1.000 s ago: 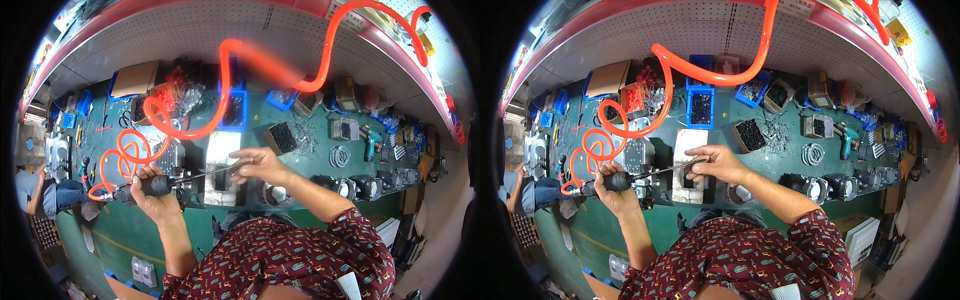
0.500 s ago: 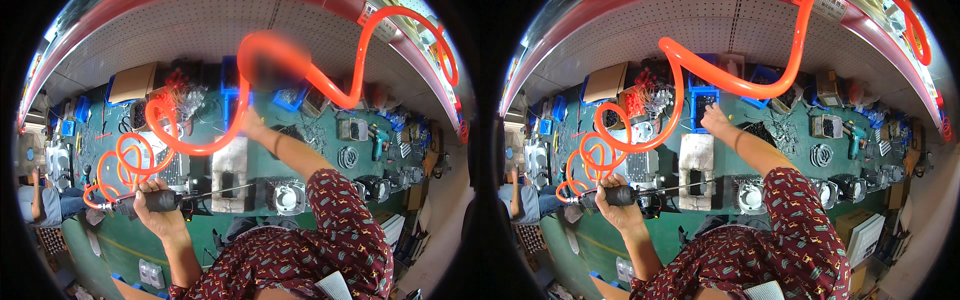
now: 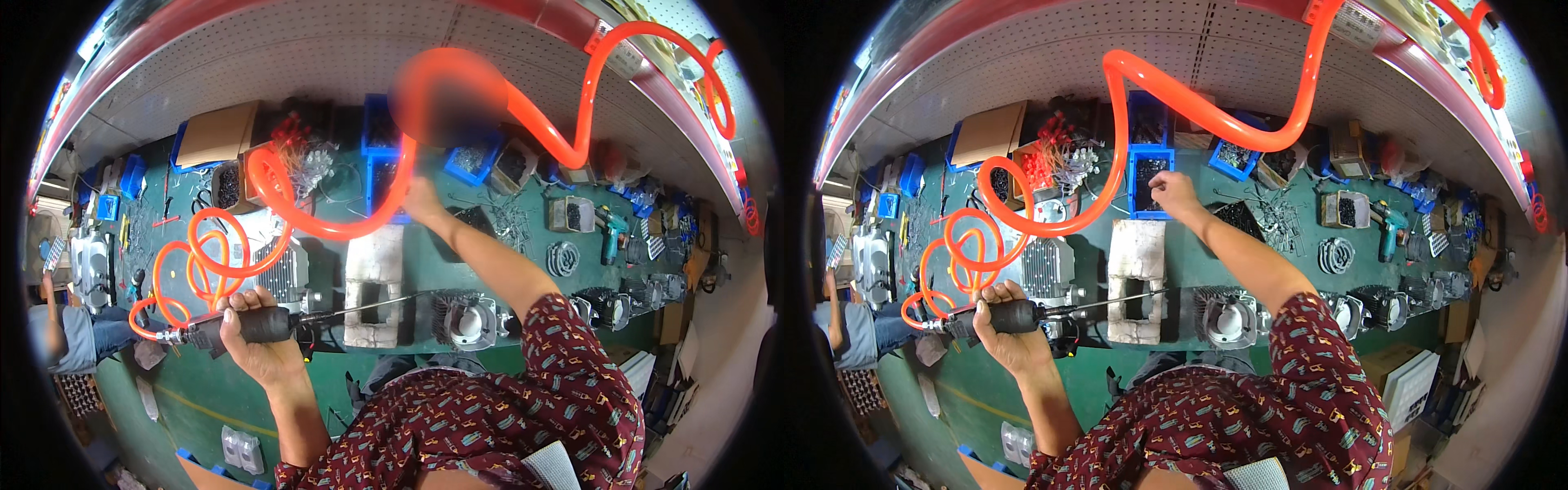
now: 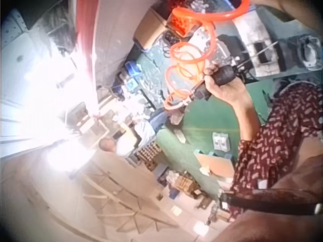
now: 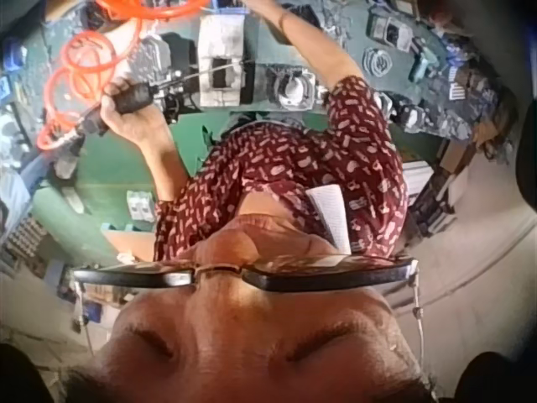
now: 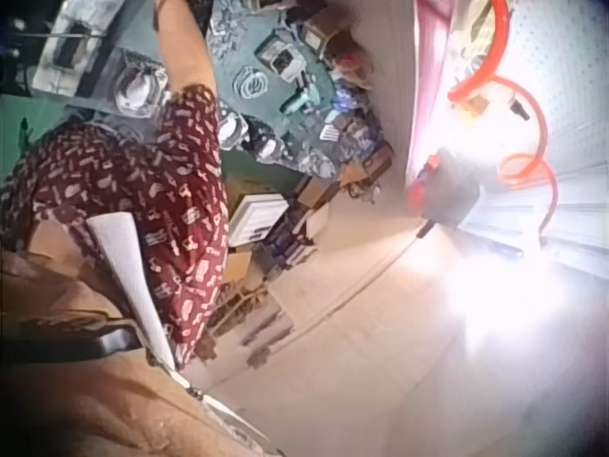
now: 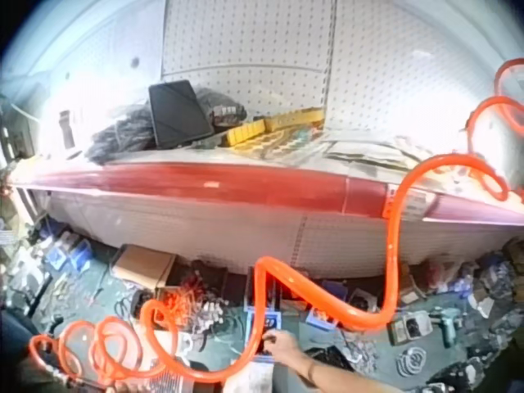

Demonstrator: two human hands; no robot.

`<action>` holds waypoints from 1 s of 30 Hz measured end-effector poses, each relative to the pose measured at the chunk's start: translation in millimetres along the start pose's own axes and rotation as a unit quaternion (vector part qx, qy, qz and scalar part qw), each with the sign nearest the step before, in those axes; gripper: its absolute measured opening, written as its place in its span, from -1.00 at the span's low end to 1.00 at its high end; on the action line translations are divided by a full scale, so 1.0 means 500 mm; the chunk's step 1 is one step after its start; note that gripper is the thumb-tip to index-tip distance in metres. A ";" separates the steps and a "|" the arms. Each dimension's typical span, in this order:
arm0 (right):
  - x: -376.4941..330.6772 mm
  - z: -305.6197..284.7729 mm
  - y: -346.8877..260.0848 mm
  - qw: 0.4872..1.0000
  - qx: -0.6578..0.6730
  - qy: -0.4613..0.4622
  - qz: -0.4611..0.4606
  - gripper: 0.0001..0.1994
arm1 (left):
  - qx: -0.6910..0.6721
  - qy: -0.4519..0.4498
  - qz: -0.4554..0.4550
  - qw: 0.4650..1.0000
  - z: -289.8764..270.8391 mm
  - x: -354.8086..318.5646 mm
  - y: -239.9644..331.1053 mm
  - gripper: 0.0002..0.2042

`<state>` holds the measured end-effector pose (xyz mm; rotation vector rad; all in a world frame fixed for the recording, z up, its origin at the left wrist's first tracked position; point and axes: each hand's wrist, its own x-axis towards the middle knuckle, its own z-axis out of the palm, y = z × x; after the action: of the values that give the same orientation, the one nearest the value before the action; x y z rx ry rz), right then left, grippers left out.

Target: The person assembles small metal components on a workbench. They use a cordless drill to drive screws into metal housings and a pneumatic air gun to blow debris from the parts. The person handles multiple identical metal units one at a time, placing them on the table after each step.

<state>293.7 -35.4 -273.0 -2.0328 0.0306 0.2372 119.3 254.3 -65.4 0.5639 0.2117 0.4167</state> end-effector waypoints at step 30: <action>-0.569 -0.245 -0.143 0.811 0.575 0.058 0.085 -0.87 | 0.021 -0.031 -0.027 0.999 0.166 -0.085 -0.103 -0.86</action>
<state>42.6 -134.1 -104.8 -0.8140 0.3509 0.1403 123.1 157.0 -21.9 0.6093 0.1761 0.3432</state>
